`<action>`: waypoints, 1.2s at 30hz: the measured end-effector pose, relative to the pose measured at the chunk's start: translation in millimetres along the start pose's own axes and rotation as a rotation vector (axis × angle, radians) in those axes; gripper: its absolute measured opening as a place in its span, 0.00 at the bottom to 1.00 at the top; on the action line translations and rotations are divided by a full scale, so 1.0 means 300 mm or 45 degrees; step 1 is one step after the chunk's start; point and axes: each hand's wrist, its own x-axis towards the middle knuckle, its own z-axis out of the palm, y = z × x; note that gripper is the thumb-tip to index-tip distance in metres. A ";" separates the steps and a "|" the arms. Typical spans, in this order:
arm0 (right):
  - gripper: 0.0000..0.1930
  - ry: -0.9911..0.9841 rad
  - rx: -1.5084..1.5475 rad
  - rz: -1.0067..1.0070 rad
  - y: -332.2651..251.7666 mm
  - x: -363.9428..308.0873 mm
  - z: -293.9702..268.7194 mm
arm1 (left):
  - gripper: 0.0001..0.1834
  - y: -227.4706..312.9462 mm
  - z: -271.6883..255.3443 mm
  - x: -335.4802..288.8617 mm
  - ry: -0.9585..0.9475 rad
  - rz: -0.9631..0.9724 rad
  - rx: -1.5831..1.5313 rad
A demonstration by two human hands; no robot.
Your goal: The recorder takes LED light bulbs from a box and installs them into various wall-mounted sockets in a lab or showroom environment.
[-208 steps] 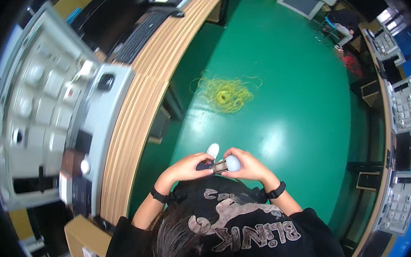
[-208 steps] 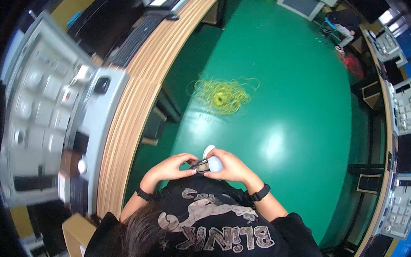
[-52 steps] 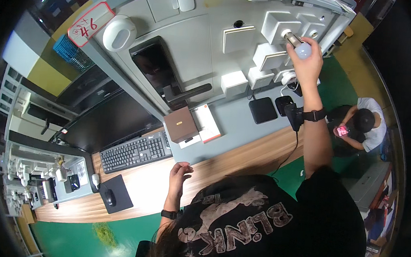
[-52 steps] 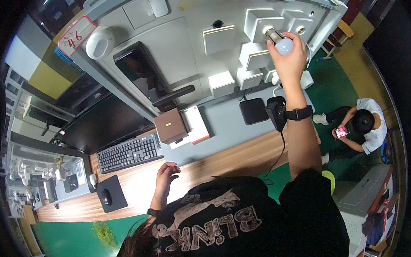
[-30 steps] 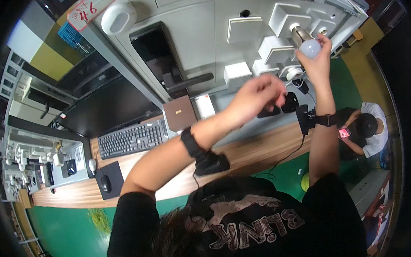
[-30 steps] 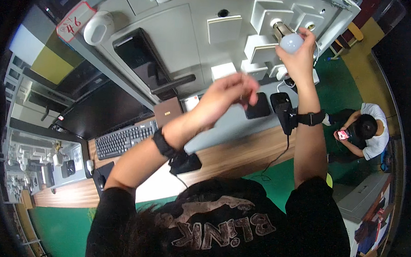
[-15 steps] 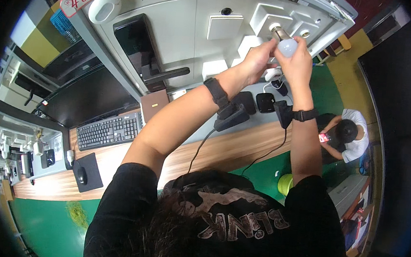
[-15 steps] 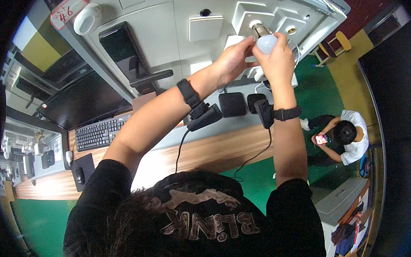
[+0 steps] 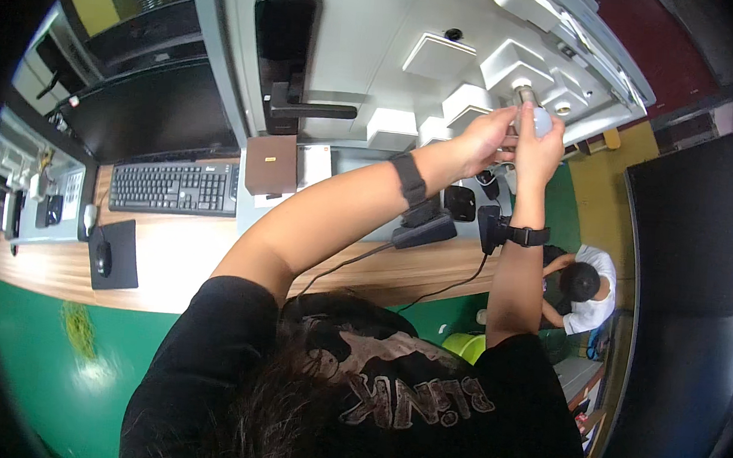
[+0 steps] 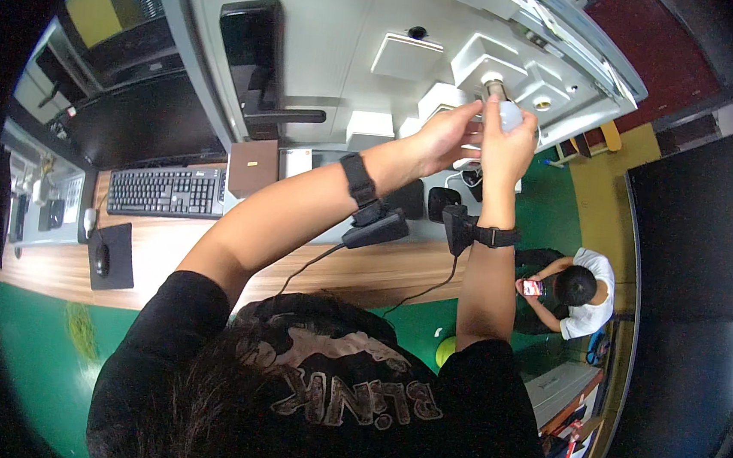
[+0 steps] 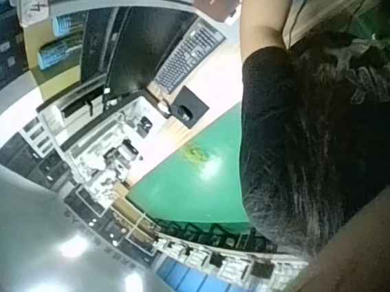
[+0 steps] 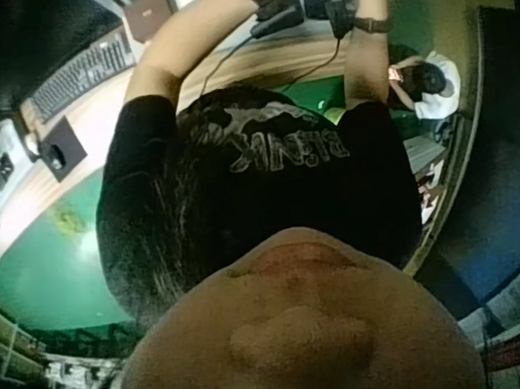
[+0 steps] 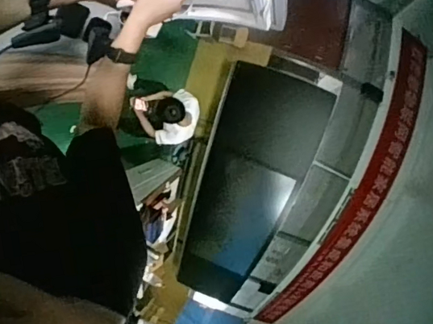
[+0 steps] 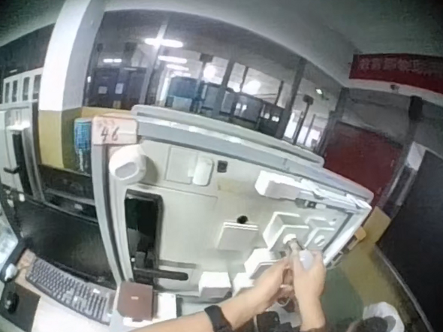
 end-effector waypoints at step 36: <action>0.24 -0.045 0.203 -0.066 0.076 -0.010 -0.013 | 0.27 0.037 -0.105 0.024 -0.119 0.037 0.337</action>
